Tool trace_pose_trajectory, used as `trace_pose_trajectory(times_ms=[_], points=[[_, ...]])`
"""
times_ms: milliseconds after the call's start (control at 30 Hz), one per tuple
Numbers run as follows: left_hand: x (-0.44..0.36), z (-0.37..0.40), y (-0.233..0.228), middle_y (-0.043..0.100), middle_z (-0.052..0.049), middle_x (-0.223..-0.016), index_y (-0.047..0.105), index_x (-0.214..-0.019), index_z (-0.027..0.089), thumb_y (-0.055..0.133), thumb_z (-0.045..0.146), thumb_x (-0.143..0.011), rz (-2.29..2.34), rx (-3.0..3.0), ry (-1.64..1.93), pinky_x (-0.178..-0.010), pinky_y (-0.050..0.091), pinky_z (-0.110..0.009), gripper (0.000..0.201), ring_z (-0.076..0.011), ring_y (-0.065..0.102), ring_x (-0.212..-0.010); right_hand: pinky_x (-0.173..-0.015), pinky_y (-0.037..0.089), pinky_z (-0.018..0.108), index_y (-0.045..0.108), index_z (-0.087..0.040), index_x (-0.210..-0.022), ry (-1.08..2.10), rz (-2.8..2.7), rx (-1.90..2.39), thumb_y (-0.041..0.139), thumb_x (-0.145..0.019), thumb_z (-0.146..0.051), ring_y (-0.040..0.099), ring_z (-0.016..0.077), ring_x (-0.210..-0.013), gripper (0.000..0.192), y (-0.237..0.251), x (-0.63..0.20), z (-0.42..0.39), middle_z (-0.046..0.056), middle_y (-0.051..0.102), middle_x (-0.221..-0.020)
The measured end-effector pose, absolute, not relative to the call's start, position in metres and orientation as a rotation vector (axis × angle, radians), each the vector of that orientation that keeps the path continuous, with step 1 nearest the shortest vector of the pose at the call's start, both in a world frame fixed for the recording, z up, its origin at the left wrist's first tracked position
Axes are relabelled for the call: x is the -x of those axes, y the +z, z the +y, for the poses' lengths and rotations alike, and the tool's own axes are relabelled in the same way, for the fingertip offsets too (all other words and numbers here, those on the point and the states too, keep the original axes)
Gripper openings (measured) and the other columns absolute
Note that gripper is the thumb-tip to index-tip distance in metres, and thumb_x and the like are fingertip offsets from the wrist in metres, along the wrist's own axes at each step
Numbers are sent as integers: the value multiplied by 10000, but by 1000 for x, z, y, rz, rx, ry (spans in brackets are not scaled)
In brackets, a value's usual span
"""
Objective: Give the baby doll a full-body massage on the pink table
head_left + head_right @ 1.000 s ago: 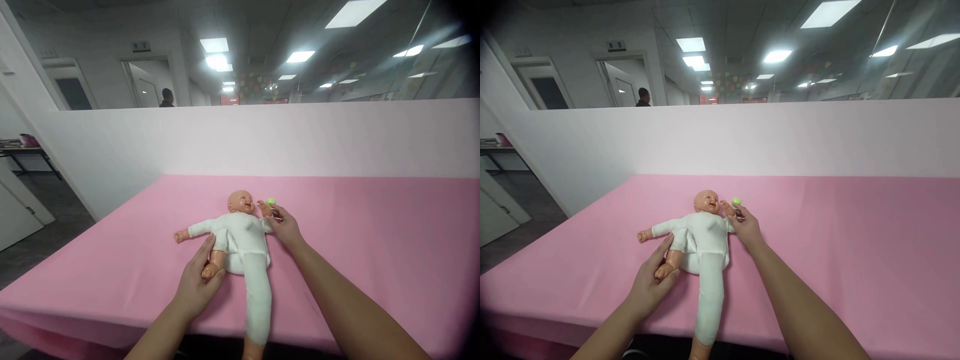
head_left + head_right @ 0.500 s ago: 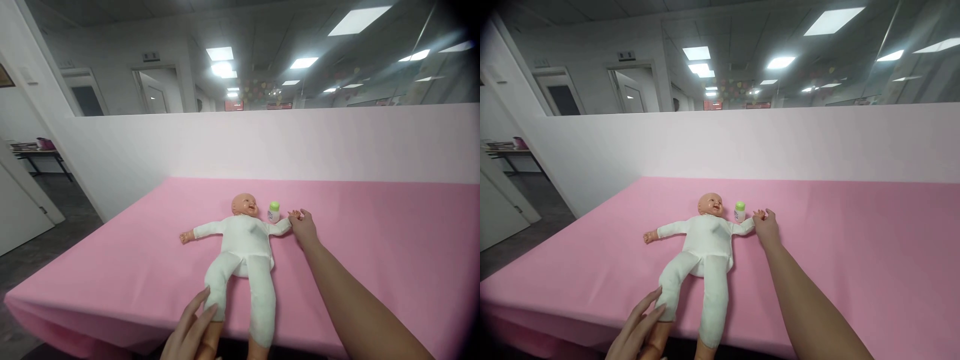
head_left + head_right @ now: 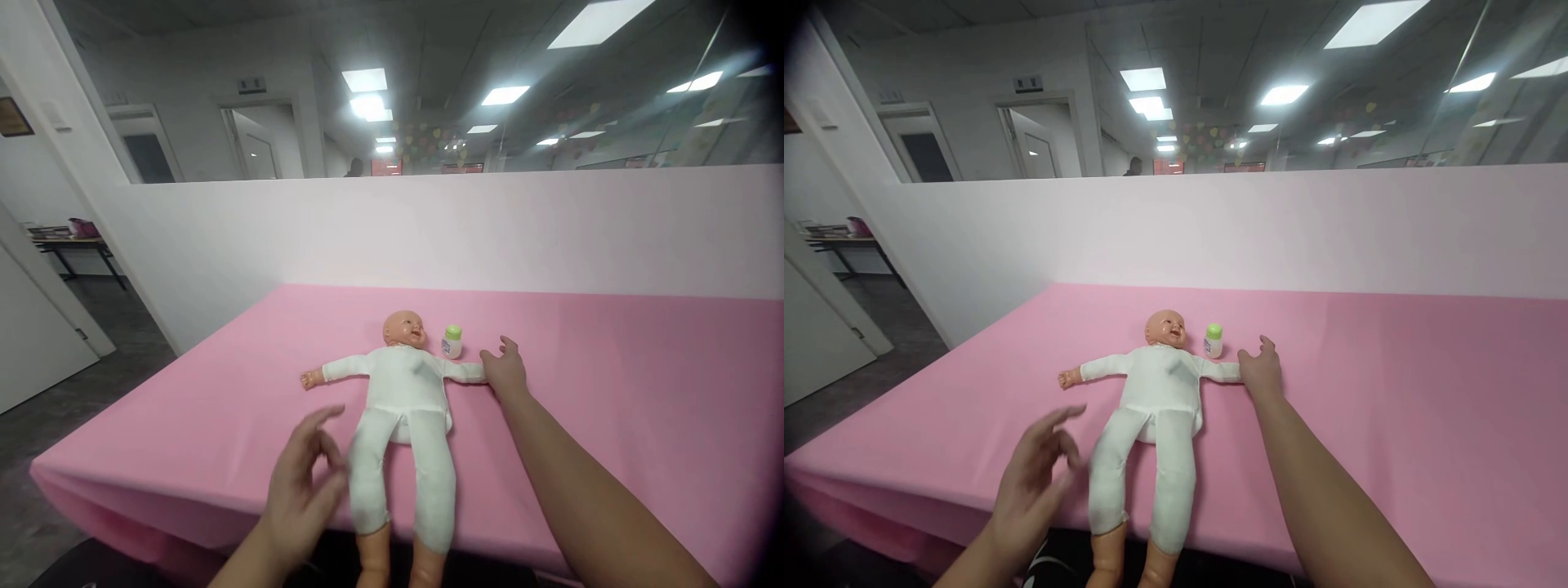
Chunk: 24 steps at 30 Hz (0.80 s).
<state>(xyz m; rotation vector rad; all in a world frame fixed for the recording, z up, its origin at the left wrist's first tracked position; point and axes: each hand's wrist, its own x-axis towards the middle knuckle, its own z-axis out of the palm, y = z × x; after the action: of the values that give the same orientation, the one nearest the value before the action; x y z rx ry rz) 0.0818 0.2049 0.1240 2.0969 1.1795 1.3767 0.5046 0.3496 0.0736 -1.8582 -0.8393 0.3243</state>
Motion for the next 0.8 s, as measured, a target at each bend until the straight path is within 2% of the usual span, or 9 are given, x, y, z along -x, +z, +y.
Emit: trace_pose_trajectory(times_ms=[100, 200, 333, 433, 500, 600, 667, 733, 800], points=[[-101, 278, 160, 655, -127, -1301, 548, -1350, 225, 613, 455, -905, 1124, -1830, 1481, -745, 573, -352, 505, -162, 634, -761, -976, 484, 500, 439, -274, -1518, 288, -894, 1874, 636, -750, -440, 586, 380, -1221, 810, 73, -503, 347, 150, 543, -1440], [-102, 349, 172, 648, -116, -1332, 591, -1307, 221, 613, 474, -870, 1342, -1734, 1396, -824, 556, -363, 506, -226, 668, -972, -1007, 466, 498, 472, -263, -1493, 266, -916, 1883, 632, -749, -429, 581, 374, -1228, 778, 73, -502, 346, 147, 574, -1401], [-82, 399, 155, 541, -154, -1485, 559, -1410, 251, 720, 563, -725, 1788, -1976, 847, -1110, 352, -564, 769, -415, 455, -1380, -1018, 474, 462, 518, -286, -1419, 253, -840, 1836, 609, -760, -417, 585, 337, -1237, 678, 71, -505, 347, 99, 589, -1395], [-69, 409, 140, 419, -164, -1588, 554, -1423, 302, 787, 634, -587, 1920, -2149, 551, -1145, 128, -705, 928, -523, 211, -1489, -1045, 462, 454, 523, -277, -1392, 218, -785, 1813, 600, -765, -400, 573, 326, -1261, 644, 70, -506, 346, 88, 585, -1406], [-63, 409, 136, 449, -179, -1559, 608, -1358, 310, 816, 601, -527, 1987, -2194, 451, -1117, 76, -748, 905, -559, 185, -1478, -1075, 443, 455, 529, -257, -1379, 165, -786, 1797, 598, -767, -381, 550, 324, -1295, 628, 72, -504, 344, 93, 582, -1409], [-57, 409, 137, 646, -224, -1280, 726, -1083, 244, 805, 519, -538, 2034, -2145, 306, -1049, 245, -726, 615, -566, 426, -1317, -1073, 448, 452, 573, -228, -1298, 63, -798, 1715, 580, -778, -341, 557, 314, -1283, 532, 87, -494, 336, 98, 602, -1372], [-55, 408, 140, 700, -220, -1103, 721, -935, 214, 773, 511, -588, 2040, -2082, 309, -975, 367, -654, 459, -527, 549, -1176, -1022, 487, 441, 610, -216, -1193, 11, -801, 1590, 562, -799, -317, 596, 299, -1218, 409, 103, -482, 325, 96, 637, -1307], [-53, 406, 142, 720, -190, -1016, 696, -912, 209, 751, 523, -633, 1986, -2004, 410, -907, 443, -569, 423, -465, 626, -1056, -957, 528, 423, 627, -210, -1076, -9, -827, 1423, 556, -834, -310, 632, 281, -1143, 271, 122, -469, 308, 98, 675, -1218], [-54, 404, 143, 730, -145, -980, 675, -1003, 211, 751, 518, -662, 1863, -1906, 583, -828, 495, -474, 465, -378, 676, -935, -946, 541, 422, 637, -207, -998, -14, -924, 1289, 593, -864, -319, 660, 270, -1077, 180, 137, -454, 283, 101, 696, -1126]])
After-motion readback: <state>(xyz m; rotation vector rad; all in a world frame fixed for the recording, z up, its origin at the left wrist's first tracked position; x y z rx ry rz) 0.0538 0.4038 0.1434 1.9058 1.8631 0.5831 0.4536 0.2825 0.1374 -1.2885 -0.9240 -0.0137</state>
